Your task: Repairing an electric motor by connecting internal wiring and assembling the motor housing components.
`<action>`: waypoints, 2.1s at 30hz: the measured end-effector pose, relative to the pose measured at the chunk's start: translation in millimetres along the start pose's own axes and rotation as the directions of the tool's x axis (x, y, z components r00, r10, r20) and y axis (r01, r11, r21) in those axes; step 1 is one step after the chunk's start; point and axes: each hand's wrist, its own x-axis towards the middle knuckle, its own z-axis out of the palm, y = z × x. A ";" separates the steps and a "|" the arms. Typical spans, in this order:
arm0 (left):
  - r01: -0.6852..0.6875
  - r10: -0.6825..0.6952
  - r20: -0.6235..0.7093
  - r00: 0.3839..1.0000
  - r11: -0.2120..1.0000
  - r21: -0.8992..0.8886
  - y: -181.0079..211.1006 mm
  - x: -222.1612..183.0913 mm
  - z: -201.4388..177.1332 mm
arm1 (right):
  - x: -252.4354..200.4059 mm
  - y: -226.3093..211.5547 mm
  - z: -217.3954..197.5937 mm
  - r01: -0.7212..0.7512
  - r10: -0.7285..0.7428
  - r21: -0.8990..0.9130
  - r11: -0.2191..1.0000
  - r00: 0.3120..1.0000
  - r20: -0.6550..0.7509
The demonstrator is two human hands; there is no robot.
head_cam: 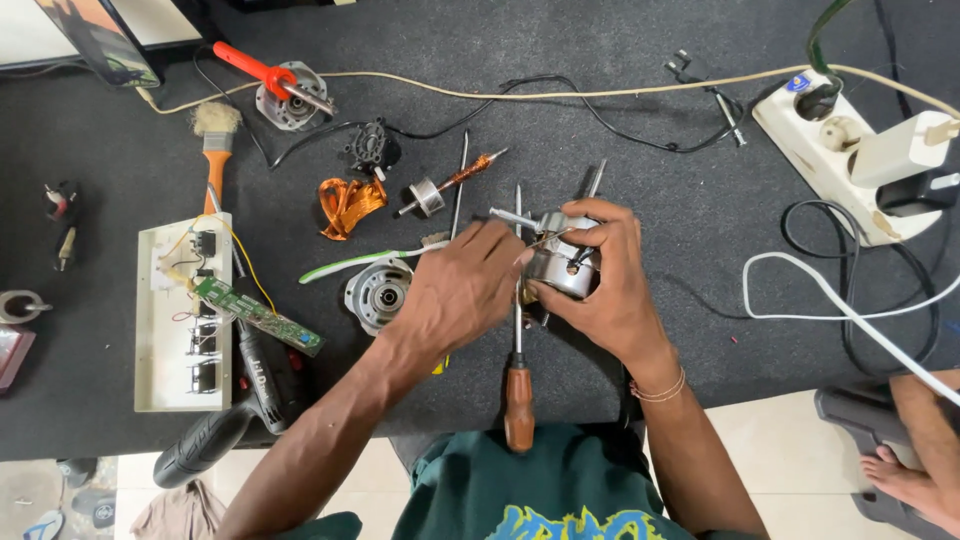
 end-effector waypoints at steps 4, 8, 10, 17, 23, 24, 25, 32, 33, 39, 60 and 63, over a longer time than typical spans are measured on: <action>0.133 -0.137 -0.035 0.990 0.987 -0.089 18.9 -7.1 1.0 | 0.6 1.5 -0.7 0.018 -0.018 0.022 1.000 1.000 -0.003; 0.269 -0.266 0.041 0.963 0.943 -0.196 42.5 -0.2 -6.1 | 0.3 3.3 -1.7 0.011 -0.011 0.024 1.000 1.000 0.011; 0.269 -0.259 0.088 0.962 0.953 -0.137 46.6 7.6 -14.2 | -1.9 8.9 -0.3 0.021 -0.022 0.024 0.999 0.999 0.023; 0.446 -0.378 0.240 0.894 0.795 -0.411 14.9 29.8 -14.7 | -2.3 7.7 -1.4 0.010 -0.009 0.049 0.999 1.000 -0.021; 0.294 -0.289 0.064 0.955 0.951 -0.092 28.2 0.3 -1.8 | 0.0 6.0 -1.6 0.009 -0.009 0.029 1.000 1.000 -0.010; 0.251 -0.251 0.061 0.966 0.968 0.009 32.1 -6.7 0.1 | 0.6 4.5 -0.7 0.019 -0.019 0.021 1.000 1.000 0.003; 0.267 -0.267 0.061 0.962 0.964 0.012 35.6 -8.3 0.9 | -0.3 5.1 -0.3 0.020 -0.021 0.029 0.999 1.000 0.018; 0.349 -0.328 0.121 0.937 0.871 -0.345 38.1 14.6 -11.1 | -3.4 12.3 2.3 0.020 -0.020 0.009 1.000 1.000 0.008; 0.386 -0.341 0.180 0.923 0.820 -0.423 34.5 17.4 -9.7 | -5.7 11.9 2.8 0.001 -0.001 0.002 1.000 1.000 0.005; 0.345 -0.338 0.069 0.939 0.926 -0.154 21.6 6.0 -0.5 | -2.9 0.7 3.0 -0.028 0.028 0.010 1.000 1.000 0.000; 0.512 -0.476 0.192 0.858 0.761 -0.400 38.8 1.4 -17.5 | -2.4 0.5 5.0 -0.017 0.016 0.063 0.998 1.000 0.012; 0.518 -0.477 0.227 0.849 0.662 -0.542 21.2 -1.0 -19.3 | -1.8 2.6 5.3 -0.007 0.006 0.076 0.997 1.000 0.020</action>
